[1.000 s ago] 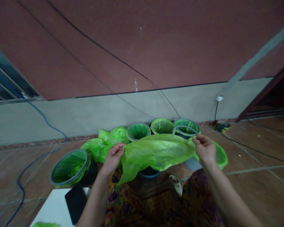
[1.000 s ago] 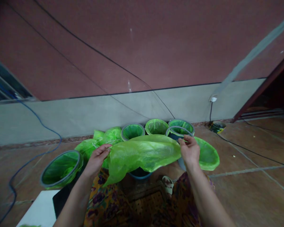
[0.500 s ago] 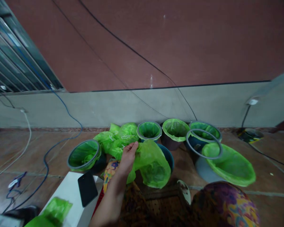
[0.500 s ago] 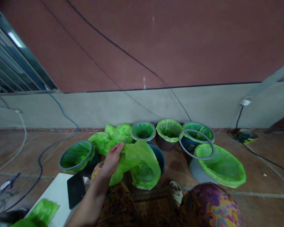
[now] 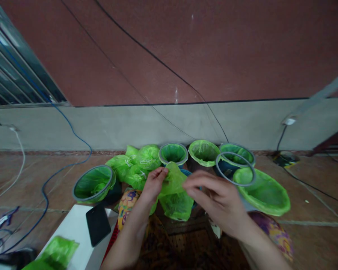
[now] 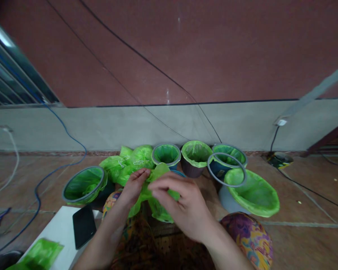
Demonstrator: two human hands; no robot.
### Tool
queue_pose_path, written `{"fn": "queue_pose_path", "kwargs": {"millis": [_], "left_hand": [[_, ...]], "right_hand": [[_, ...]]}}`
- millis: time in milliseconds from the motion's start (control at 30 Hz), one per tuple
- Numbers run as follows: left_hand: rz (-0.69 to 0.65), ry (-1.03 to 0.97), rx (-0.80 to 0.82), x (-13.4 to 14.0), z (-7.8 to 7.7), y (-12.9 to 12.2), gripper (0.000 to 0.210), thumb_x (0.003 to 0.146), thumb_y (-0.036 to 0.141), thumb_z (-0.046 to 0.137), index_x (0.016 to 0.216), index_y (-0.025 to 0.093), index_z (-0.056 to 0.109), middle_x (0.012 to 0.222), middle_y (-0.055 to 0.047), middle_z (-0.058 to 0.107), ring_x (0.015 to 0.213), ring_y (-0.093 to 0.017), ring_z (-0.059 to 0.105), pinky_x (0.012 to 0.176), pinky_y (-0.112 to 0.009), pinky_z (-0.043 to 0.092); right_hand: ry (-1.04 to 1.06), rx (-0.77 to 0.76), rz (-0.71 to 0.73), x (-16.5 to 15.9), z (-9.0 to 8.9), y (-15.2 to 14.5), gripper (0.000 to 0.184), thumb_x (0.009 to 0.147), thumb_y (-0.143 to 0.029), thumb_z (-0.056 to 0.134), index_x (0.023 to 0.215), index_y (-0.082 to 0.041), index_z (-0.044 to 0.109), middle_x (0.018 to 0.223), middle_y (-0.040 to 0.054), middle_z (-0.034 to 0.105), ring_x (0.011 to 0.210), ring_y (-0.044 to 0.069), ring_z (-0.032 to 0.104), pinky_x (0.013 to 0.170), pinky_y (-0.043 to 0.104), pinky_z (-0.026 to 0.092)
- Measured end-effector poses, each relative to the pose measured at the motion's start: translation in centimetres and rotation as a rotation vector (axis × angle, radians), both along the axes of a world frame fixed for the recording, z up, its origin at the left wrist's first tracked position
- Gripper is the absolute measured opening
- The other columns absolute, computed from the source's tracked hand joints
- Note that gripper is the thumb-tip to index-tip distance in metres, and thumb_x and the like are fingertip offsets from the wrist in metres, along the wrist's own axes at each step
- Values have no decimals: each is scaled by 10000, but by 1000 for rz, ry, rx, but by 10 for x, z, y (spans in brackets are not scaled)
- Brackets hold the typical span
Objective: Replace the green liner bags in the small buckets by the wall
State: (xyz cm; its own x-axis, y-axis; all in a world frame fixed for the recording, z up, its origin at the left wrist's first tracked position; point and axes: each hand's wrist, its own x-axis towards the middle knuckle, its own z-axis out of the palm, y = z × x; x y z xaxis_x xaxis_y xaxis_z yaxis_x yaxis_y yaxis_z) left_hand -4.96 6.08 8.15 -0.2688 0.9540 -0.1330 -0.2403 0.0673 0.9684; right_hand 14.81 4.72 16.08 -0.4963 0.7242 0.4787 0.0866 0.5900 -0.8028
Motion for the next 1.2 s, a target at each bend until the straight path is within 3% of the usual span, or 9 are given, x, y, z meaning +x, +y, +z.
{"fn": "queue_pose_path", "kwargs": {"millis": [133,267,433,600,733,833,933,1033,1200], "left_hand": [[-94,80,51,13,11,1,204,704,366,686,691,163,668,652,15,594,619,-106,484,608,-213,380],[-78,87,65,16,9,4,193,715,358,671,663,172,657,657,9,592,643,-118,486,631,-218,387],[-117,5,39,12,-1,3,281,703,438,701,695,163,650,645,19,570,600,-97,457,589,-208,371],[-157,10,41,13,0,0,316,714,455,709,675,150,635,596,26,533,551,-83,430,552,-203,349],[-196,22,96,14,1,-7,395,725,478,702,963,163,705,907,-66,696,816,-187,608,750,-270,465],[-269,246,130,10,-10,-16,513,642,307,776,1131,193,673,1103,-87,694,1011,-252,613,907,-329,453],[-231,540,90,0,-33,-24,402,658,186,702,1059,213,706,1000,-70,721,944,-254,638,877,-328,450],[-217,681,44,-15,-51,-29,235,713,172,615,909,218,736,829,-56,722,780,-233,648,734,-295,453],[-183,661,22,-44,-47,-33,200,686,141,587,786,215,744,719,-20,701,652,-191,601,628,-255,427]], "right_hand": [[-153,207,-42,-28,-42,48,255,894,-207,567,1090,-300,701,988,35,662,909,173,634,820,335,524],[-206,292,-33,-31,-59,59,197,906,-182,541,977,-255,710,926,42,643,871,169,620,799,321,515],[-194,210,-57,-26,-54,60,151,913,-171,502,906,-214,646,927,43,627,870,160,624,788,294,497],[-167,129,-40,-24,-50,59,131,911,-193,488,899,-206,618,936,48,637,869,162,621,770,287,488],[-119,31,-219,-22,-49,63,141,918,-292,498,926,-209,611,782,19,641,650,140,598,608,253,464],[-1,-124,-292,-17,-46,74,186,916,-387,505,932,-218,584,591,-34,583,474,123,550,476,231,430],[208,-214,-349,-8,-40,90,233,878,-452,552,907,-221,547,607,-42,604,477,124,595,476,232,488],[383,-246,-450,7,-36,108,273,812,-461,632,868,-208,548,616,-55,598,518,119,636,518,232,542],[581,-322,-624,43,-31,135,208,744,-329,701,772,-186,553,558,-75,563,484,96,622,495,199,553]]}}
